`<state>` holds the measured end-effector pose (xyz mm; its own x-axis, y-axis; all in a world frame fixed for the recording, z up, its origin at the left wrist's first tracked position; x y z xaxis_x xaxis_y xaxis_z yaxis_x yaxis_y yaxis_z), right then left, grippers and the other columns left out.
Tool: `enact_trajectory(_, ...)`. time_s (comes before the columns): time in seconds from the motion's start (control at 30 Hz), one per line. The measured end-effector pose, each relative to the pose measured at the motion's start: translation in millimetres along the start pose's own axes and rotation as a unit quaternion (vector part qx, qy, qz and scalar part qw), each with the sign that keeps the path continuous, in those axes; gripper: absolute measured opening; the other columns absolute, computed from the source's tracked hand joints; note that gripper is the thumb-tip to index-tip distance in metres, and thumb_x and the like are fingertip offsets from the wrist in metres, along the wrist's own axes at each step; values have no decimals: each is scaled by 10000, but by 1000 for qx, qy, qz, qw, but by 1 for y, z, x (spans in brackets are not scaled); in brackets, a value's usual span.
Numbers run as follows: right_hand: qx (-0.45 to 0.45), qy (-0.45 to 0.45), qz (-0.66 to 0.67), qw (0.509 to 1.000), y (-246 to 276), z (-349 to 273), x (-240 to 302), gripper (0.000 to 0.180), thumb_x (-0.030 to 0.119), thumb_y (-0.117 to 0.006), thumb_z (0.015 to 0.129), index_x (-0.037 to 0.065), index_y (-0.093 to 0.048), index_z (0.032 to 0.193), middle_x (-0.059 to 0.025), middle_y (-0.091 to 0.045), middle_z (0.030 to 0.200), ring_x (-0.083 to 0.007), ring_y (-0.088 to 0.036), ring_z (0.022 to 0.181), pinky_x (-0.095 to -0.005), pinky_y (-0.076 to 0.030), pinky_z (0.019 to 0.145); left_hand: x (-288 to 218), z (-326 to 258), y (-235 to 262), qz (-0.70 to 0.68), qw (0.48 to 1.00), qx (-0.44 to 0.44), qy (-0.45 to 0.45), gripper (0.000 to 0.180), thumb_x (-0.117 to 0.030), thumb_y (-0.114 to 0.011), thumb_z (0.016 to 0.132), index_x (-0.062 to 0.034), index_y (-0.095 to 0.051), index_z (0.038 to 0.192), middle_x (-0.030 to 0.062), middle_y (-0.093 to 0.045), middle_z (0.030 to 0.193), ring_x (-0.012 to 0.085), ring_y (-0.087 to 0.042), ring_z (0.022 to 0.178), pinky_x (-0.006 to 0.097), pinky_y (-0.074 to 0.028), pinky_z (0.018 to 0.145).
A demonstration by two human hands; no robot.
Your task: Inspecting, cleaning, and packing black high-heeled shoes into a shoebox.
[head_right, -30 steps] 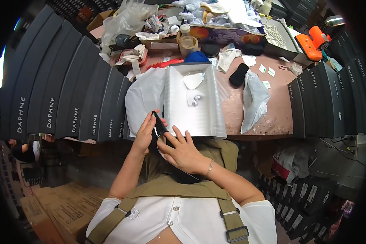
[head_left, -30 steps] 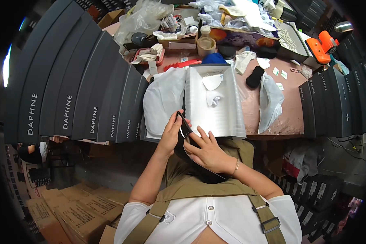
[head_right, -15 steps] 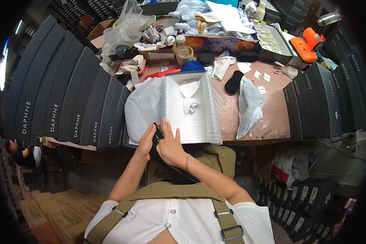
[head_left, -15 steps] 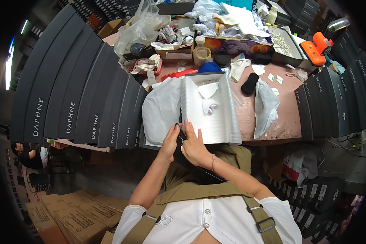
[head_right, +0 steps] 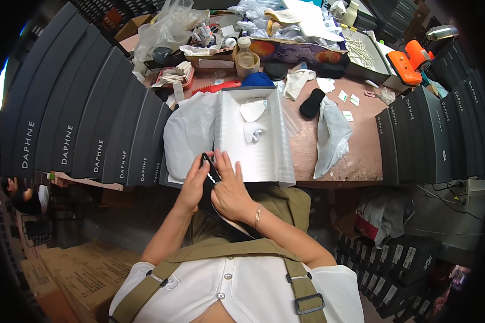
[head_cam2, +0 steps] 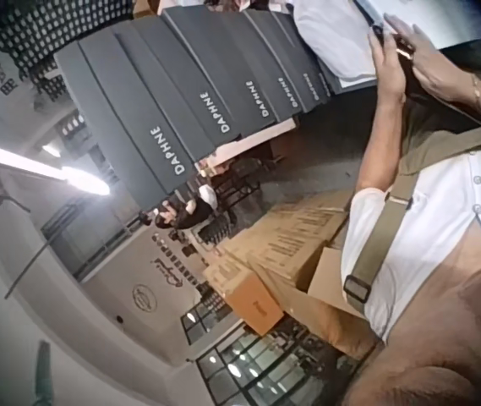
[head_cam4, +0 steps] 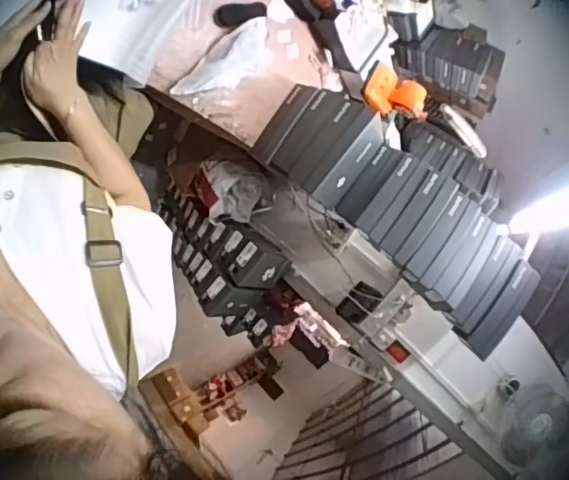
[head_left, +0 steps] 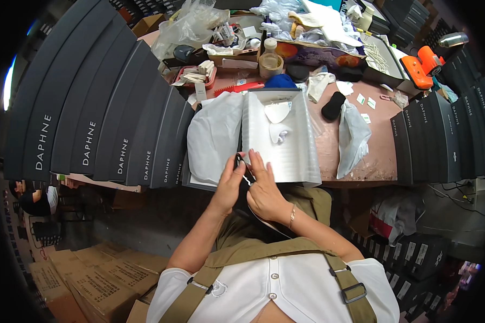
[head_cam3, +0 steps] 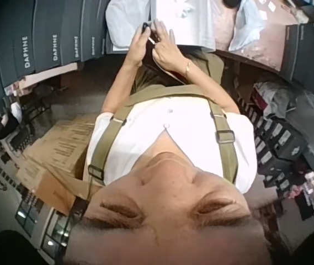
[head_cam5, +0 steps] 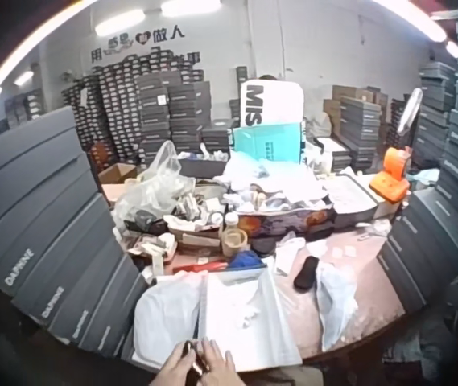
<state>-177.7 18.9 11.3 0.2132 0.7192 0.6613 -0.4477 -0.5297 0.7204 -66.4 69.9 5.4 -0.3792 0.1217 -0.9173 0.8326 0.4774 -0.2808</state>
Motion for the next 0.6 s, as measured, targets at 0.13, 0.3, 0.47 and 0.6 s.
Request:
enact_trajectory(0.13,67,74,40,994,12,9,6,260,166,-538,849,-79,-599,788,-326,-34,1517,-492,-56,1411,-612,-120,1104,-11,-1,4,-23,1000,-13,-6,348,-255,-405,1025,-63,-450,1312,25,-581,1049,95,-546,969,234,-436,867)
enact_trajectory(0.3,192,158,89,965,28,-33,10,313,150,-549,882,40,-560,1176,-217,-214,1516,-447,-180,1403,-605,-150,1099,8,-6,18,-70,997,-2,41,371,-286,-379,1031,-61,-416,1323,58,-589,1005,129,-581,938,267,-476,845)
enact_trajectory(0.47,251,10,243,937,44,-49,0,535,318,-503,927,38,-412,1374,-182,-342,1468,-300,-319,1380,-569,-108,1128,-7,1,12,-58,998,4,16,385,-308,-373,1031,-57,-408,1320,60,-586,977,137,-579,920,267,-487,815)
enact_trajectory(0.6,208,67,104,970,20,-8,10,519,466,-351,984,-35,-475,1042,-223,-481,1056,-374,-454,1120,-608,-118,1101,9,5,5,-49,999,3,20,356,-323,-420,1020,-64,-446,1262,37,-566,953,117,-549,910,256,-455,841)
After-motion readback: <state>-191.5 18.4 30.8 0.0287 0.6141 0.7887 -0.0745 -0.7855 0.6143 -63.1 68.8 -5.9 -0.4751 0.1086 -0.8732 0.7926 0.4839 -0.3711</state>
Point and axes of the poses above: each hand's wrist, its own z-axis towards the middle knuckle, its own y-axis out of the back of the hand, x = y × z, the point moved 3 cm from there along z, towards the middle knuckle
